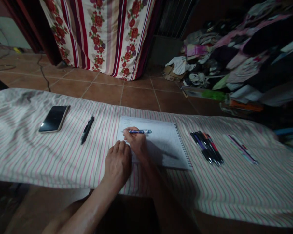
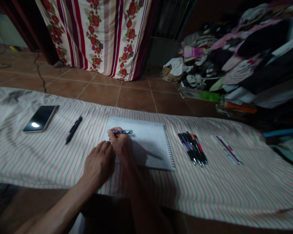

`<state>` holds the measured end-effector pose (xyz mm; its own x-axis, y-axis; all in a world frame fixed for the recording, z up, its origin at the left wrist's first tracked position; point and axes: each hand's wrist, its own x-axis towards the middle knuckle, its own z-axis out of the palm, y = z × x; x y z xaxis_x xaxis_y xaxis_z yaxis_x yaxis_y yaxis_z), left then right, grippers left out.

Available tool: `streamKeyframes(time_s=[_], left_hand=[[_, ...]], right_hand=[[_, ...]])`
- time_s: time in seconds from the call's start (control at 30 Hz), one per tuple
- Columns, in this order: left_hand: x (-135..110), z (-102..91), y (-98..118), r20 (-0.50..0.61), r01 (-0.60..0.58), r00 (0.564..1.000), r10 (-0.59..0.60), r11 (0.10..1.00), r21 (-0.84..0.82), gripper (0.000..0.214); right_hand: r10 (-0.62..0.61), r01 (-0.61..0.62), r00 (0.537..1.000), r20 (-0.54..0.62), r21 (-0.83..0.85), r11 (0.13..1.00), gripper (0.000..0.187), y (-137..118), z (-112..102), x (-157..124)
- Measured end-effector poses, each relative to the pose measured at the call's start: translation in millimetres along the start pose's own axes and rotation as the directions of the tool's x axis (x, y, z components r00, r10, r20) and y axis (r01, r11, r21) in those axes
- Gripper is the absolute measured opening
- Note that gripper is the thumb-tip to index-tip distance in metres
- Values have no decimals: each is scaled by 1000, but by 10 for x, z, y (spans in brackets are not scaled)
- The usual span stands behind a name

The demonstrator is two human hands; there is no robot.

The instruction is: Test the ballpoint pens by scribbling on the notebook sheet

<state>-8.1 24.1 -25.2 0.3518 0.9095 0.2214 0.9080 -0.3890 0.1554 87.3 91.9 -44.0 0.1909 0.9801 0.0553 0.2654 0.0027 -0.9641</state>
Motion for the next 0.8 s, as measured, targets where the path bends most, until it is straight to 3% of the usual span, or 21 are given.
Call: streamKeyframes(time_s=[0.1,0.27,0.8], left_hand=[[13,-14,-4,37,-3,999,3,1000,-2,28],[-11,-16,-44,42,-25,999,26,999,-39,29],[-19,5,-58,36,-26,999,29,997,-67,32]], right_hand=[[37,-39,999,-28,-58,998,24,-11,7,2],[-15,8,999,-38,-183,983,21,-13,-1,-14],[-115,98,992,-49,-261,960,21,49,30,-14]])
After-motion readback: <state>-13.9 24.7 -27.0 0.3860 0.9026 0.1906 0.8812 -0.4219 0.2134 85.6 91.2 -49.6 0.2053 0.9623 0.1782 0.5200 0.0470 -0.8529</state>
